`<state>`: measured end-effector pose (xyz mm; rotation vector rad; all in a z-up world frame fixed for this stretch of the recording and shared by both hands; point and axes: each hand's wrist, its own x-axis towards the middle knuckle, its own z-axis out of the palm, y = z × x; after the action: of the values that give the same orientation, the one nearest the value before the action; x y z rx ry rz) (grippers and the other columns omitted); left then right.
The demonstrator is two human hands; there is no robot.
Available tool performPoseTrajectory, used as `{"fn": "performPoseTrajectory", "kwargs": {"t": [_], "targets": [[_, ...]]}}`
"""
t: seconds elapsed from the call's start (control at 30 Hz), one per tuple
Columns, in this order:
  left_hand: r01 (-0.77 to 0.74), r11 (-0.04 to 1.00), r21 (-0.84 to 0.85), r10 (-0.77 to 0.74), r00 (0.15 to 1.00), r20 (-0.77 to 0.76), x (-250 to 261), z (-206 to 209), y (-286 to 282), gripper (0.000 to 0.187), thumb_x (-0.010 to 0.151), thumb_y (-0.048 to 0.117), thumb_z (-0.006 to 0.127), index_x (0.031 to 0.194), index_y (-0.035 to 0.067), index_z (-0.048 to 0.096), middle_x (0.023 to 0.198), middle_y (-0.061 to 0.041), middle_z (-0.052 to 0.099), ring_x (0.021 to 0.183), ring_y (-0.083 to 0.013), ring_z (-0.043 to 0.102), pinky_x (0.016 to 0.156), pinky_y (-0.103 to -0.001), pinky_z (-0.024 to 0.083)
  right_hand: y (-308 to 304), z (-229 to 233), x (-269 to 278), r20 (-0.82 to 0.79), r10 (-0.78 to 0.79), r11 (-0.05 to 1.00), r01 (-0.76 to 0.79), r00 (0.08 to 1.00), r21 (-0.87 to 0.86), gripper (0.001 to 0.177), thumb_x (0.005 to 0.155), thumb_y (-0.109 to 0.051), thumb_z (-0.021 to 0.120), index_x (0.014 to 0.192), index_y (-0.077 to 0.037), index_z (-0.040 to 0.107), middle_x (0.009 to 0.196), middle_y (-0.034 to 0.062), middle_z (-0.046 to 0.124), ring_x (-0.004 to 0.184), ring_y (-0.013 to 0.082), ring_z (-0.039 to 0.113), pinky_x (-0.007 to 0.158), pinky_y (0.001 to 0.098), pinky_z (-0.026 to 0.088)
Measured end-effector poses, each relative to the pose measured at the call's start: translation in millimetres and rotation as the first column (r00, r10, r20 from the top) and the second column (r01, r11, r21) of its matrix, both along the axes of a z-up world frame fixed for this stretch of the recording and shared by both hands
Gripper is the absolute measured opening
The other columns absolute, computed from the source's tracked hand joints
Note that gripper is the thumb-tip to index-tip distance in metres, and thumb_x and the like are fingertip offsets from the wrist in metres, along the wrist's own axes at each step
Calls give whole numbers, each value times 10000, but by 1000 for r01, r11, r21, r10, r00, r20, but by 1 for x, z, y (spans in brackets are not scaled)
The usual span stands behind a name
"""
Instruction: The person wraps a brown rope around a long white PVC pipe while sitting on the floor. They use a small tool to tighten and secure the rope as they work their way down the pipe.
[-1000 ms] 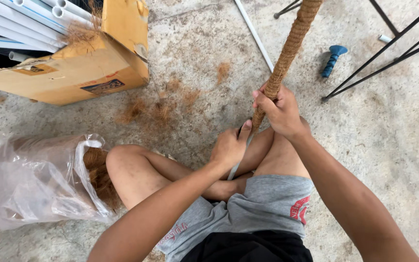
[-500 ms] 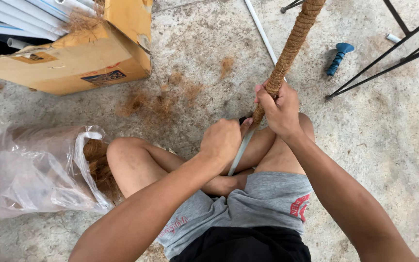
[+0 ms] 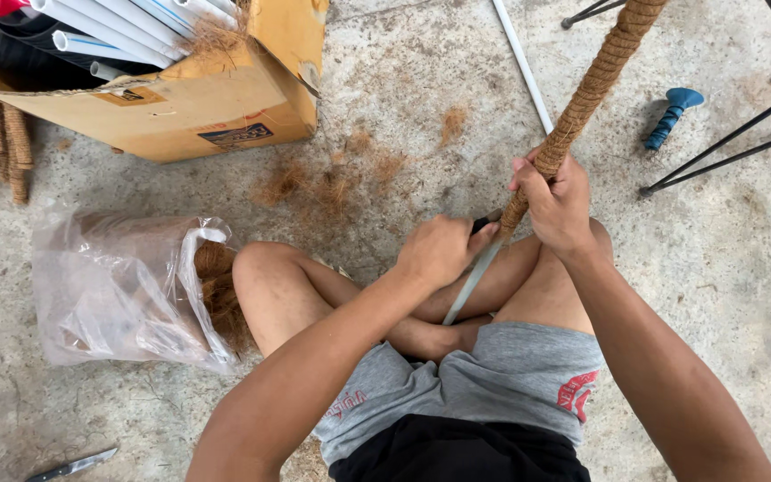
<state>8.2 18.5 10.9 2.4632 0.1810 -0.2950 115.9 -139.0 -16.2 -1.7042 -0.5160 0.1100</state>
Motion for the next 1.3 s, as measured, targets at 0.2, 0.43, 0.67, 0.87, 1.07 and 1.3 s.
{"fn": "performPoseTrajectory", "kwargs": {"t": [0.2, 0.43, 0.67, 0.87, 1.07, 1.3], "targets": [[72, 995, 69, -71, 997, -28, -9, 20, -8, 525, 978, 460, 529, 827, 13, 760, 817, -224, 728, 778, -419, 731, 681, -521, 592, -10, -8, 8, -21, -71, 995, 73, 997, 65, 97, 1070, -61, 604, 1006, -46, 533, 817, 15, 617, 732, 83, 597, 647, 259, 477], [-45, 992, -118, 73, 965, 251, -21, 22, 15, 378, 1064, 343, 570, 1015, -23, 652, 729, -199, 700, 702, -394, 708, 620, -485, 551, -18, -14, 6, -42, -35, 992, 40, 998, 116, 86, 1084, -53, 598, 1051, -47, 518, 866, 25, 619, 759, 88, 586, 673, 258, 467], [-127, 748, -652, 439, 831, 342, -44, 0, -7, 296, 1060, 296, 542, 1184, 36, 607, 716, -52, 654, 597, -176, 663, 561, -345, 527, -10, -12, 5, -25, -10, 995, 12, 1000, 96, 75, 1077, -37, 585, 1036, -36, 522, 883, 31, 624, 764, 94, 593, 671, 268, 470], [-36, 197, -980, 582, 809, 87, -42, -22, -10, 285, 1126, 298, 593, 934, 94, 544, 729, 41, 489, 660, -64, 470, 606, -266, 373, -8, -10, 3, -44, 42, 990, -35, 998, 133, 85, 1075, -48, 589, 1035, -49, 514, 877, 15, 595, 774, 93, 600, 689, 265, 481], [-118, 396, -911, 591, 792, 154, -62, -18, 21, 402, 1064, 352, 582, 748, 106, 549, 591, 51, 492, 517, -49, 437, 483, -241, 325, -8, -3, 1, -51, 95, 992, -90, 994, 85, 118, 1083, -56, 595, 997, -54, 515, 866, 17, 583, 756, 89, 585, 688, 269, 495], [-72, 346, -935, 664, 723, 190, -96, -16, 28, 413, 1108, 280, 563, 754, 71, 531, 645, 29, 490, 587, -49, 432, 541, -249, 320, 2, 1, -5, -50, 119, 992, -118, 992, 37, 125, 1063, -76, 615, 988, -53, 518, 848, 10, 563, 744, 82, 591, 668, 267, 511]]}}
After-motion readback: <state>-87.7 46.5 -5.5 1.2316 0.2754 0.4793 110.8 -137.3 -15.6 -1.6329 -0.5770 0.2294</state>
